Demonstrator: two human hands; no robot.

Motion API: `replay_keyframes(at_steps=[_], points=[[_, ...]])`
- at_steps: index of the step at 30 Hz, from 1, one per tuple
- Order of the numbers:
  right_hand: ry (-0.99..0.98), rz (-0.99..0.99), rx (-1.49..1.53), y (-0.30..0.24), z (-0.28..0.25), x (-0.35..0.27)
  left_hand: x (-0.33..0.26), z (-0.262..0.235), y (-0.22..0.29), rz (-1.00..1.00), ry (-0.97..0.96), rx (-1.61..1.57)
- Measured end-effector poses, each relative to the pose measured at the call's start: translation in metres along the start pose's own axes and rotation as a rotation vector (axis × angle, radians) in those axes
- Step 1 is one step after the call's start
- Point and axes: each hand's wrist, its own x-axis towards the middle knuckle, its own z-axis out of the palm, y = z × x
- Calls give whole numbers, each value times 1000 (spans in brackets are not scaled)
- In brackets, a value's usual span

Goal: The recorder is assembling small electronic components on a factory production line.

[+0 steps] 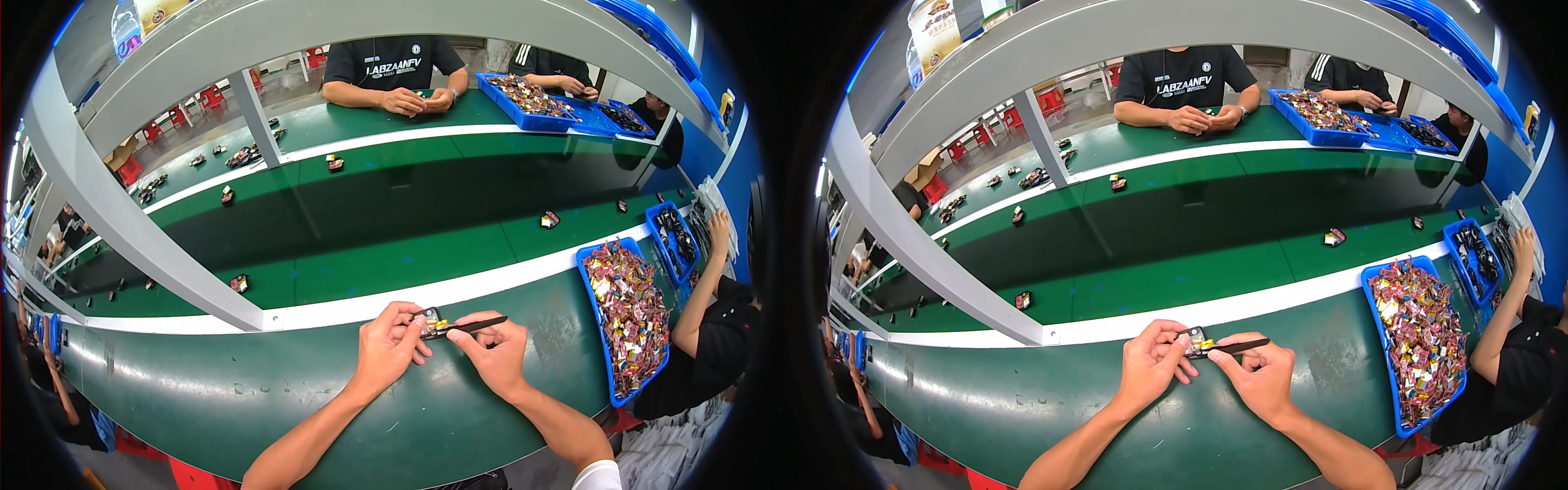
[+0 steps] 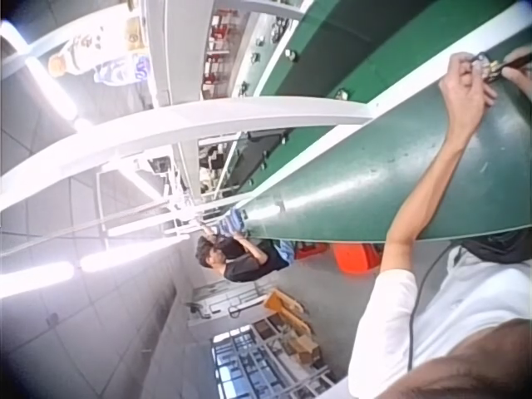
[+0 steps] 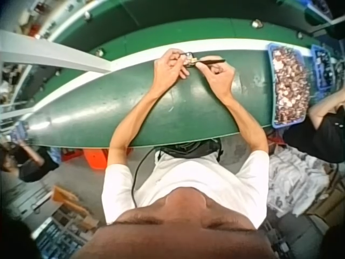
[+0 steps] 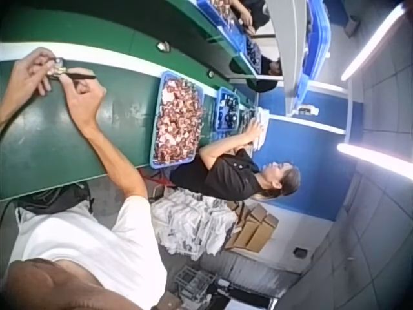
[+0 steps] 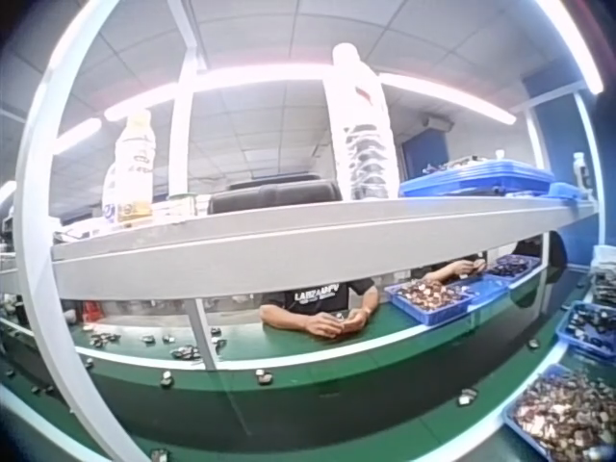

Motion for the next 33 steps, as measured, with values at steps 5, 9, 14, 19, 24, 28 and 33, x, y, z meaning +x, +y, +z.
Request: replay_keyframes(at_steps=[5,9,14,19,24,28,33], points=[[-19,196,322,-2,3,1,0,-1,0,12,-31,-11],[-61,372,289,-13,-5,6,-1,-3,-1,27,-64,-11],[-70,374,296,-9,-6,6,-2,-1,-2,31,-57,-53],[-66,289,322,-1,-3,4,-1,-2,-1,24,-58,-45],[-79,258,319,3,-3,4,1,-4,0,-13,-80,-81],[-87,315,351,-4,-4,5,3,-9,-4,-44,-83,-155],[-96,403,363,-10,-7,5,-1,-5,-3,-35,-87,-150]])
